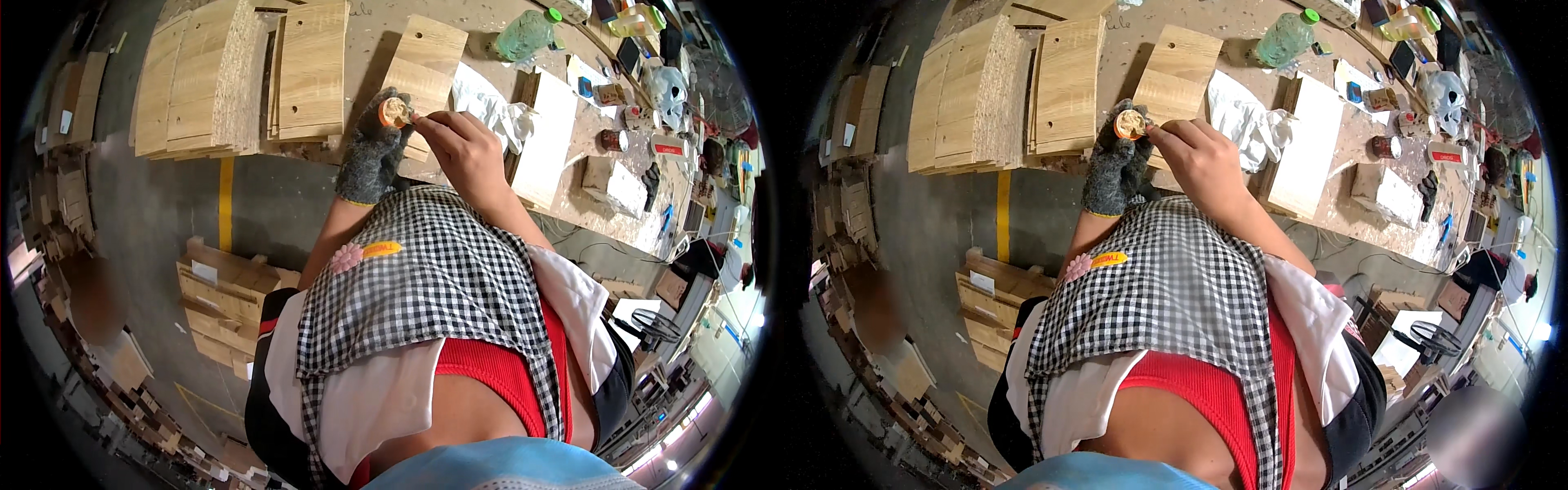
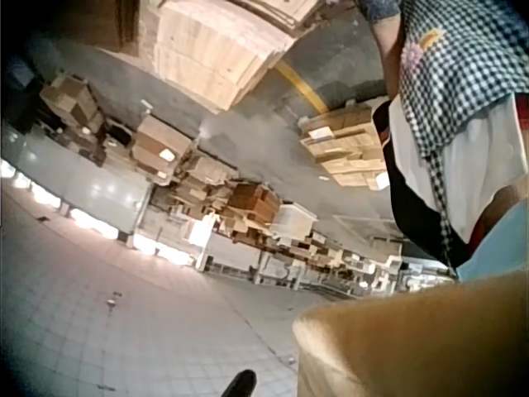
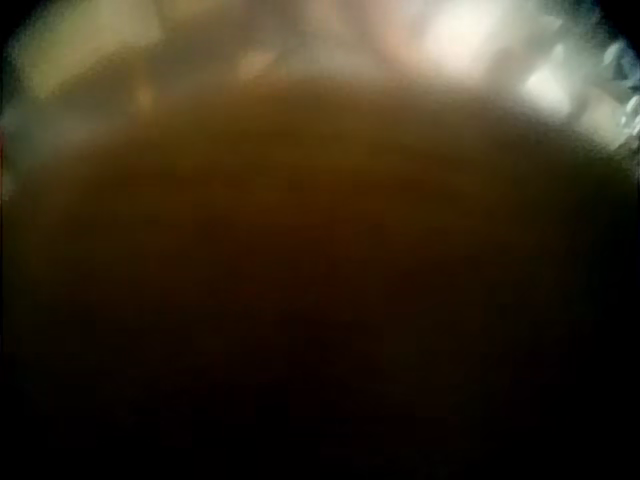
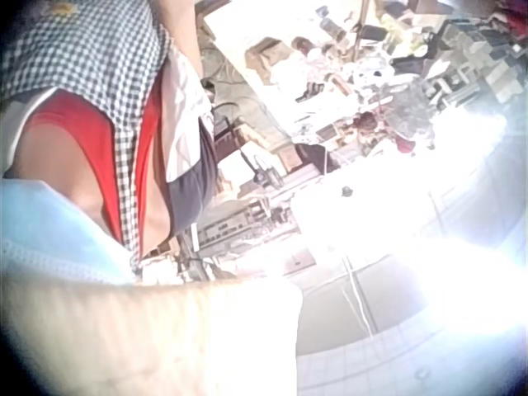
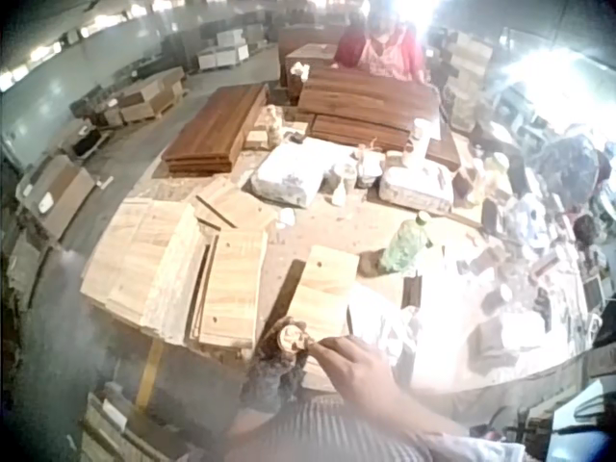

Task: The person wipes several wooden blocks with a white cloth, handles a plastic bottle, and applies a substance to the edge of one block using a small tool.

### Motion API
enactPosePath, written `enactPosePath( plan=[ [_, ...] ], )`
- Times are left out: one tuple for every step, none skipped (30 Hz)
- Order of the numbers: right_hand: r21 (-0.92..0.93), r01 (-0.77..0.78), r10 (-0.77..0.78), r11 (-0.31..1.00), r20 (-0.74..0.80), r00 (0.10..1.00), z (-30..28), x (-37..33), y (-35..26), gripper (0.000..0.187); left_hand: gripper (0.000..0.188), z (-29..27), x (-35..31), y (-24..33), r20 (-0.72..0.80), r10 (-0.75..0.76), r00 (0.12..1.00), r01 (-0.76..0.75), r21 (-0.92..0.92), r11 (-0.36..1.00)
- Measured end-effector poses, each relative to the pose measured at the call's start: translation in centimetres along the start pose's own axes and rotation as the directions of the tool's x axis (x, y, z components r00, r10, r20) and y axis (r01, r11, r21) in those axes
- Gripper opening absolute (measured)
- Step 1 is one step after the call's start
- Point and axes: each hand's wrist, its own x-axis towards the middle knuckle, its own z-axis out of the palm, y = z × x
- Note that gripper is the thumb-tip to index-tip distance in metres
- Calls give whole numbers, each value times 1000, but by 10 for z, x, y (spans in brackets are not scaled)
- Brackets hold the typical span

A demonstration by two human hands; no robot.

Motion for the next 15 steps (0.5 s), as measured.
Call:
enactPosePath(
  plan=[
    [-6, -4, 4, 1000, -8, 1000, -2, 0, 0, 17, 58, 1, 0, -1, -14, 3, 1000, -2, 15, 1000],
    [-11, -8, 8, 1000, -15, 1000, -4, 0, 1, 17, 57, 3, 1, -2, -28, 5, 1000, -4, 29, 1000],
    [-11, -11, 10, 1000, -14, 1000, -5, 0, 2, 17, 57, 6, 0, -2, -29, 3, 1000, -2, 29, 1000],
    [5, 3, -3, 1000, -13, 1000, -4, -1, 5, 17, 55, 9, 1, -2, -45, 0, 999, 2, 32, 999],
    [21, 16, -16, 1000, -13, 1000, -4, -1, 7, 16, 52, 12, 1, -3, -62, -4, 998, 6, 36, 999],
    [20, 14, -14, 1000, -13, 1000, -6, -3, 8, 16, 52, 12, 1, -5, -62, -6, 998, 8, 36, 999],
    [5, 18, -18, 1000, -18, 1000, -7, -4, 8, 17, 55, 12, 2, -7, -38, -5, 999, 7, 49, 999],
    [-11, 23, -23, 1000, -24, 999, -9, -5, 9, 17, 58, 13, 2, -8, -14, -5, 1000, 6, 61, 998],
    [-11, 21, -21, 1000, -23, 1000, -9, -5, 10, 17, 58, 13, 2, -9, -15, -7, 1000, 8, 61, 998],
    [-10, 12, -12, 1000, -28, 1000, -9, -4, 12, 15, 55, 14, 3, -10, -31, -3, 1000, 5, 65, 998],
    [-9, 2, -2, 1000, -32, 999, -8, -4, 13, 12, 53, 15, 3, -11, -47, 1, 999, 3, 70, 998],
    [14, -1, 2, 1000, -46, 999, -7, -5, 12, 11, 53, 15, 3, -12, -45, -3, 999, 6, 66, 998],
    [13, -2, 2, 1000, -45, 999, -9, -6, 12, 11, 54, 15, 3, -12, -75, -18, 997, 23, 69, 997],
    [3, -8, 8, 1000, -30, 1000, -12, -7, 12, 11, 54, 16, 3, -12, -105, -33, 994, 41, 72, 997],
    [-8, -14, 14, 1000, -15, 1000, -14, -7, 12, 12, 54, 17, 4, -13, -104, -34, 994, 41, 70, 997]
  ],
)
